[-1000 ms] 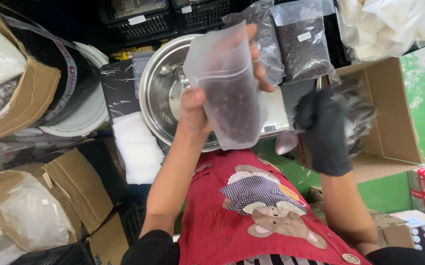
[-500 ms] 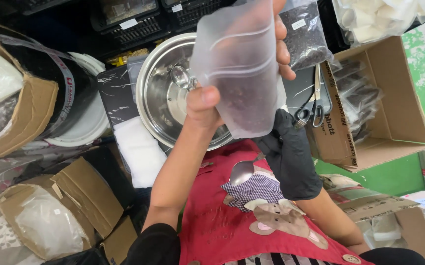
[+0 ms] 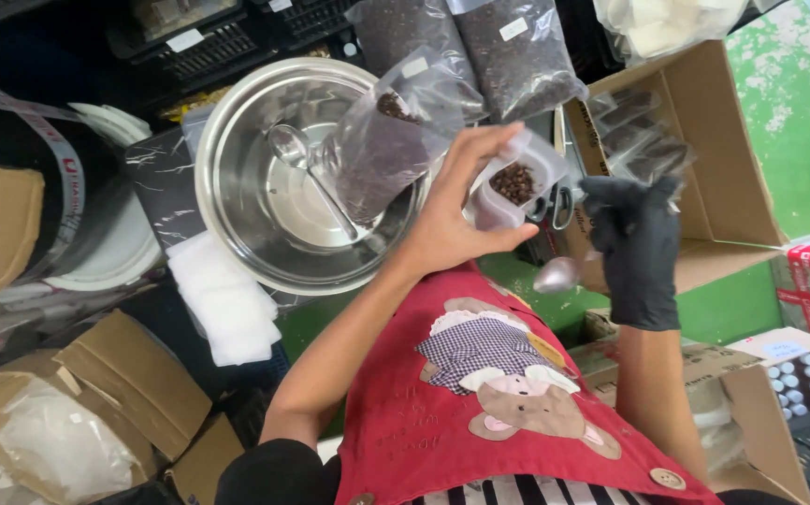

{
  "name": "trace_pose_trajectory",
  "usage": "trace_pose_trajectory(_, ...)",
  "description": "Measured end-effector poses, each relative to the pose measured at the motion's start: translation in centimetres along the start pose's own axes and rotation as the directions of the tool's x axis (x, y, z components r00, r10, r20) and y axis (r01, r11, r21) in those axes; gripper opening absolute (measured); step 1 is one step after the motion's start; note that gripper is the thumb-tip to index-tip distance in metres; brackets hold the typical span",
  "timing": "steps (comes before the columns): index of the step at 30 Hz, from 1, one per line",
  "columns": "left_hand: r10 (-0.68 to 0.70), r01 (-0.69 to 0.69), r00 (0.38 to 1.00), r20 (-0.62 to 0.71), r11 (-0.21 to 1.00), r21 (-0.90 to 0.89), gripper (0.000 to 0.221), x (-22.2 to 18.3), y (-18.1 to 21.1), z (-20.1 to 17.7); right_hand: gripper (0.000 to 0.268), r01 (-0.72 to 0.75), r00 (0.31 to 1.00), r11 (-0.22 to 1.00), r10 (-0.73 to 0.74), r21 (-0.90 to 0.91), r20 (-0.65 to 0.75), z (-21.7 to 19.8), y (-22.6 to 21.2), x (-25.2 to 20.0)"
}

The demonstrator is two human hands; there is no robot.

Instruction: Portioning and bagging cloves using a spoon and a digital scale for packaging.

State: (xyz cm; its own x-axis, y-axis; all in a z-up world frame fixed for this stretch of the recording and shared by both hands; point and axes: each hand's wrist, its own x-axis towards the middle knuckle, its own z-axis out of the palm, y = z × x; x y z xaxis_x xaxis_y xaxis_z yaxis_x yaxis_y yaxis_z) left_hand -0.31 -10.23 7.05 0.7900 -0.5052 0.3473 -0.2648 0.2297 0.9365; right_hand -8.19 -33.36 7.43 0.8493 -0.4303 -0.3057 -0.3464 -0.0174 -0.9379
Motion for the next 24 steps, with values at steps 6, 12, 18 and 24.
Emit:
trace_pose_trajectory(6,-0.203,0.238,0.963,-0.176,0.948,0.212,0.085,-3.0,-9.7,2.7,0.079,-0.048,0.994,0.971,0.069,0.236,-0.084,-5.4,3.7,2.8)
trace_pose_trajectory(12,-0.297,0.349,0.935,-0.194,0.871,0.346,0.120,-4.7,-12.5,2.2,0.085,0.001,1.000,0.991,-0.004,0.137,0.020,-5.2,2.6,3.7)
trace_pose_trajectory(18,-0.399,0.415,0.909,-0.120,0.842,0.344,0.123,-5.5,-9.4,0.4,0.091,0.273,0.959,0.931,-0.244,-0.242,0.142,-6.3,1.3,6.0)
trace_pose_trajectory(24,-0.412,0.414,0.905,-0.103,0.803,0.427,0.116,-5.5,-8.8,0.0,0.087,0.390,0.918,0.844,-0.325,-0.369,0.227,-7.2,1.8,8.4)
